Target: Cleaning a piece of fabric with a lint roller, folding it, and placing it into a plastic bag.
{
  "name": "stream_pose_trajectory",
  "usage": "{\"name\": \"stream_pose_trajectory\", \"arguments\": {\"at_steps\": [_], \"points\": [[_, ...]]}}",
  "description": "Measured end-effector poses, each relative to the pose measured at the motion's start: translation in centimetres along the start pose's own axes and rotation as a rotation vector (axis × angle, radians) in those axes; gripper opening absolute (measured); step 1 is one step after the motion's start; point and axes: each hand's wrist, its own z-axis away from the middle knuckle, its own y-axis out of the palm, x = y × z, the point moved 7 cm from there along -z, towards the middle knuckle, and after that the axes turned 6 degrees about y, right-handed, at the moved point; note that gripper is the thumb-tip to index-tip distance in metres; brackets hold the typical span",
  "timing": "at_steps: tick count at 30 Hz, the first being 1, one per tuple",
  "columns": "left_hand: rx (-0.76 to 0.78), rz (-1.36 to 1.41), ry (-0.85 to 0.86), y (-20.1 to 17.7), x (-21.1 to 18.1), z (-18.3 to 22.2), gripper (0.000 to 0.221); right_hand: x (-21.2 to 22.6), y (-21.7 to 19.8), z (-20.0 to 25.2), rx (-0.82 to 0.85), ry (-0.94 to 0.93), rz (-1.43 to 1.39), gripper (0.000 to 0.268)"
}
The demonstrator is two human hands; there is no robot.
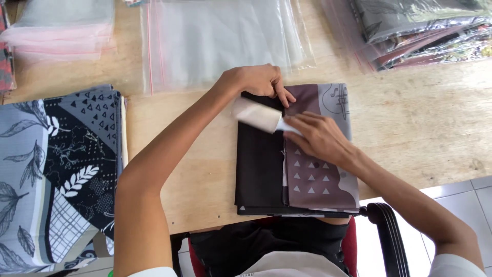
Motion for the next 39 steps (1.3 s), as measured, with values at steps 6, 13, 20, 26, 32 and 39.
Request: {"name": "stream_pose_trajectory", "arguments": {"at_steps": [6,13,20,26,32,39], "points": [[0.009,-0.083,-0.011,0.0,-0.2,-0.3,0.045,10.4,-3.9,0.6,0.259,-0.183,-0.351,0.023],[-0.018,-0.051,-0.058,0.3,-1.2,0.2,0.047,5.7,-3.9,-1.8,0.121,-0.253,-0.131,0.016],[-0.006,-0.048,-0.074,-0.1,-1.7,0.3,0.047,8.2,-3.0,0.1,0.135,-0.169,-0.221,0.020],[-0.022,-0.059,-0.038,0.0,-1.4,0.6,0.047,13.8,-5.2,1.9,0.287,-0.391,-0.404,0.014],[-0.060,-0.045,-0.049,0.1,-0.9,0.6,0.048,4.2,-4.1,-2.0,0.075,-0.235,-0.029,0.014],[-0.081,0.001,-0.031,0.0,-0.8,0.6,0.046,10.7,-3.1,1.1,0.160,-0.280,-0.171,0.012]]}}
